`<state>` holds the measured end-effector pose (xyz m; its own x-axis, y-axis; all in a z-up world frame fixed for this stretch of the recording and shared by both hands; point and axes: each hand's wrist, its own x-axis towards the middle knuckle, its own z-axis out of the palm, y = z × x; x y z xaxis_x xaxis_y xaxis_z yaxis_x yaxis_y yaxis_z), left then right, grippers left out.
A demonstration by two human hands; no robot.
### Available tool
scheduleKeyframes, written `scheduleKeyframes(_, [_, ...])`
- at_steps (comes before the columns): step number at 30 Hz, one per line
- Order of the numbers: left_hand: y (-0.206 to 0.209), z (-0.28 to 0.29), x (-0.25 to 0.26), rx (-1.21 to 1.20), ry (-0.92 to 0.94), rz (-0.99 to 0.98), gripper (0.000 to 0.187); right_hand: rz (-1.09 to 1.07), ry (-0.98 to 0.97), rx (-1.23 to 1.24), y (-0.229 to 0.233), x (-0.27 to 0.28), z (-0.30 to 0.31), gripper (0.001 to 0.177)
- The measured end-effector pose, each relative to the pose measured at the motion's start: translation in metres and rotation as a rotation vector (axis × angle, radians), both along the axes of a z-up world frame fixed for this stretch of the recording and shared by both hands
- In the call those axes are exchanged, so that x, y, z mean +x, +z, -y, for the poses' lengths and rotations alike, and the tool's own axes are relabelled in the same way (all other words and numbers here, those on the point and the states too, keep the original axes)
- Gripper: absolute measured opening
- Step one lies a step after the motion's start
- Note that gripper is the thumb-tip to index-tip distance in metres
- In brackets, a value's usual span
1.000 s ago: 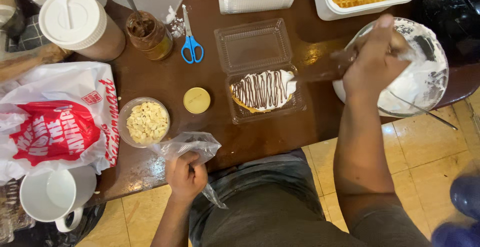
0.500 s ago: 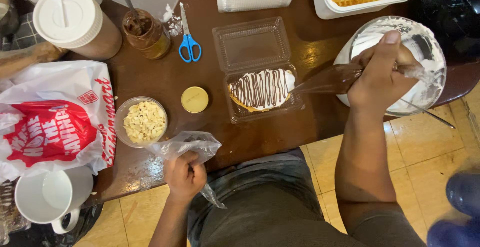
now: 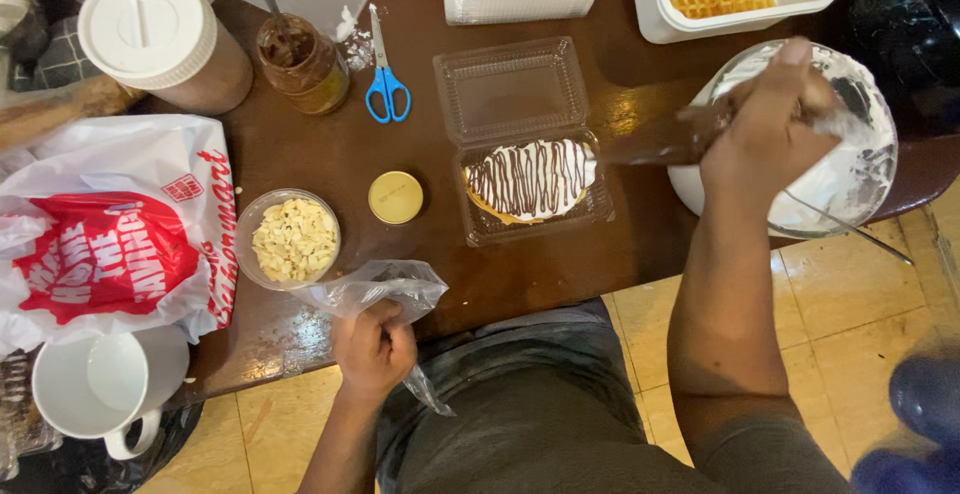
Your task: The person assembles waffle desserts by placing waffles into clear plastic containers, spreading white cream on top, drizzling chocolate sauce, and sprinkling chopped nuts. The person then closes the containers and stacks them on the table.
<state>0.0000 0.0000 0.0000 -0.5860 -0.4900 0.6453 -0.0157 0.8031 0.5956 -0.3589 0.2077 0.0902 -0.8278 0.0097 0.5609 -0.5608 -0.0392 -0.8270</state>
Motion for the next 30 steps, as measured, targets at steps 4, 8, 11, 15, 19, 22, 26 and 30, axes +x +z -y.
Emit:
scheduleKeyframes(4, [0.003, 0.001, -0.001, -0.003, -0.023, -0.001, 0.024, -0.016, 0.004, -0.002, 0.006, 0.023, -0.012, 0.059])
scheduleKeyframes(8, [0.004, -0.001, 0.0, 0.011, -0.023, 0.014, 0.024, -0.095, 0.016, 0.029, 0.005, 0.015, -0.01, 0.052])
scheduleKeyframes(11, [0.003, 0.0, 0.0, 0.008, -0.008, 0.015, 0.024, -0.09, 0.02, -0.016, 0.002, -0.003, -0.001, 0.05])
scheduleKeyframes(15, [0.0, 0.0, 0.001, 0.012, -0.021, -0.018, 0.022, -0.084, 0.026, -0.057, 0.001, -0.019, 0.009, 0.054])
scheduleKeyframes(19, [0.0, 0.001, 0.001, -0.003, -0.01, 0.004, 0.023, -0.073, -0.001, -0.019, 0.005, -0.01, 0.006, 0.051])
scheduleKeyframes(22, [-0.001, 0.001, 0.002, -0.021, -0.014, 0.007, 0.023, 0.007, 0.032, -0.025, 0.009, 0.006, -0.003, 0.048])
scheduleKeyframes(26, [-0.004, 0.001, 0.002, -0.004, -0.02, 0.02, 0.022, 0.01, 0.018, -0.003, 0.01, 0.02, -0.014, 0.053])
scheduleKeyframes(30, [-0.007, 0.001, 0.004, 0.047, -0.044, 0.034, 0.021, -0.01, 0.021, -0.01, 0.004, 0.008, -0.012, 0.049])
